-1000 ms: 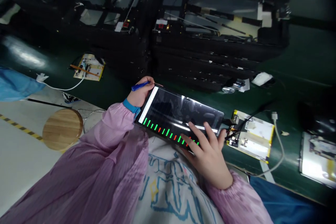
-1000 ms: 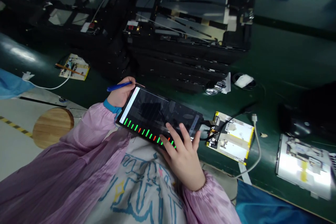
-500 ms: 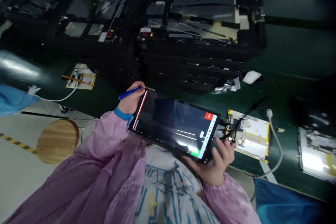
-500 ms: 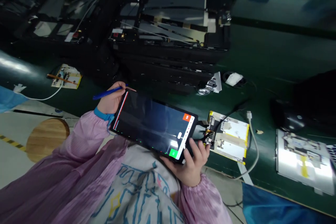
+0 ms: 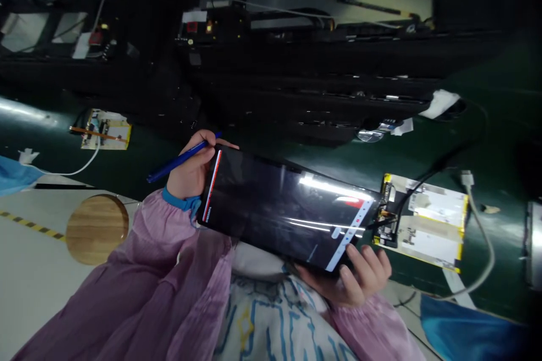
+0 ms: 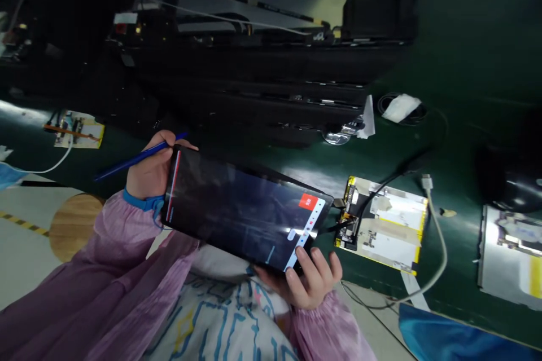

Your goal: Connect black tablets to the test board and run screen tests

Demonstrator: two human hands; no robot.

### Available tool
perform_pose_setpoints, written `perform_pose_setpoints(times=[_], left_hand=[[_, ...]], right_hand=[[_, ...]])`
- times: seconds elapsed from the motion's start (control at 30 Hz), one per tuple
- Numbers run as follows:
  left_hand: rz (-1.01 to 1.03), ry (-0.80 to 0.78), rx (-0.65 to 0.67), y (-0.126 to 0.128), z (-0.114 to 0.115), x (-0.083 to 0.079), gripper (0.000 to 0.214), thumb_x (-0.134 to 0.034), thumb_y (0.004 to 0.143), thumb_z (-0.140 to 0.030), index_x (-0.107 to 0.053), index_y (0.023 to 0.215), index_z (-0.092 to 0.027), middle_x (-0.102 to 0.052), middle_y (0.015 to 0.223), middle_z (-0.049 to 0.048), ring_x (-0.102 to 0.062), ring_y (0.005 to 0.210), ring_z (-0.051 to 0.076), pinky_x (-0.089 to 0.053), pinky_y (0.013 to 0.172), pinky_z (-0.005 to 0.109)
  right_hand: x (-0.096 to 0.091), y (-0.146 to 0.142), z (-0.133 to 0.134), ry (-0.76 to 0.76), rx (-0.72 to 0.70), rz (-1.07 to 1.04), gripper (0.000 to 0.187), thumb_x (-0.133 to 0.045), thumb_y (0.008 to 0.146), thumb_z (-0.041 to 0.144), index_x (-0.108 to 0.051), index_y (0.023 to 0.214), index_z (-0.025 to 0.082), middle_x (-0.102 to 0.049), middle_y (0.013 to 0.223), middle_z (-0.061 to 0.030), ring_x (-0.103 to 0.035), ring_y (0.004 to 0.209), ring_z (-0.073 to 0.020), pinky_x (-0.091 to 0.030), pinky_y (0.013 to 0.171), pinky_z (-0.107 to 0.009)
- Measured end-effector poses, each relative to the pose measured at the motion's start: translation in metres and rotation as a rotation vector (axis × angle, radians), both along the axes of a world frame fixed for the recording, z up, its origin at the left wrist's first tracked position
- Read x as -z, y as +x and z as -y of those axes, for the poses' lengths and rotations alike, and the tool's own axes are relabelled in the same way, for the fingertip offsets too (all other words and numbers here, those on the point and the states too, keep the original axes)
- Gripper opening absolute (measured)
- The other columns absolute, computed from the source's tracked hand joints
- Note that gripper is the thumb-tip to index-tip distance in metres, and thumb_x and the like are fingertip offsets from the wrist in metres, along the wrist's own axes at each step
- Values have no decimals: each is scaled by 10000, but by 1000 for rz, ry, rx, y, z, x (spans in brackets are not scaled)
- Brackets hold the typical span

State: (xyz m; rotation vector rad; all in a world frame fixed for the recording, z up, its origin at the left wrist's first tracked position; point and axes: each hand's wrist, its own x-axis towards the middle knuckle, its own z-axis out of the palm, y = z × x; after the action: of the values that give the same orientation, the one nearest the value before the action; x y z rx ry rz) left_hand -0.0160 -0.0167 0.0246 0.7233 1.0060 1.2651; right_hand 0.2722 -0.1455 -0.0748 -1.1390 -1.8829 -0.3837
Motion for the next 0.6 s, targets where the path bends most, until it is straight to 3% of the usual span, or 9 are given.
perform_pose_setpoints(times=[0.17,0.6], left_hand=[[16,-34,-2,1,-1,-1,165,-622,751,-166,-478,829,-187,-716,853,71,-655,732,217,-497,647,319],[19,-49,-39,1,-2,2,202,-649,677,-148,-489,793,-189,-716,790,39,-682,785,214,-529,674,313]], right_hand=[[-3,-2,1,-30,60,43,986,-764,560,594,-339,1411,335,-642,1072,-101,-595,976,-323,-467,815,-533],[-15,-7,-2,-74,29,27,941,-770,613,514,-333,1419,300,-657,1060,-88,-605,1019,-297,-451,894,-502]])
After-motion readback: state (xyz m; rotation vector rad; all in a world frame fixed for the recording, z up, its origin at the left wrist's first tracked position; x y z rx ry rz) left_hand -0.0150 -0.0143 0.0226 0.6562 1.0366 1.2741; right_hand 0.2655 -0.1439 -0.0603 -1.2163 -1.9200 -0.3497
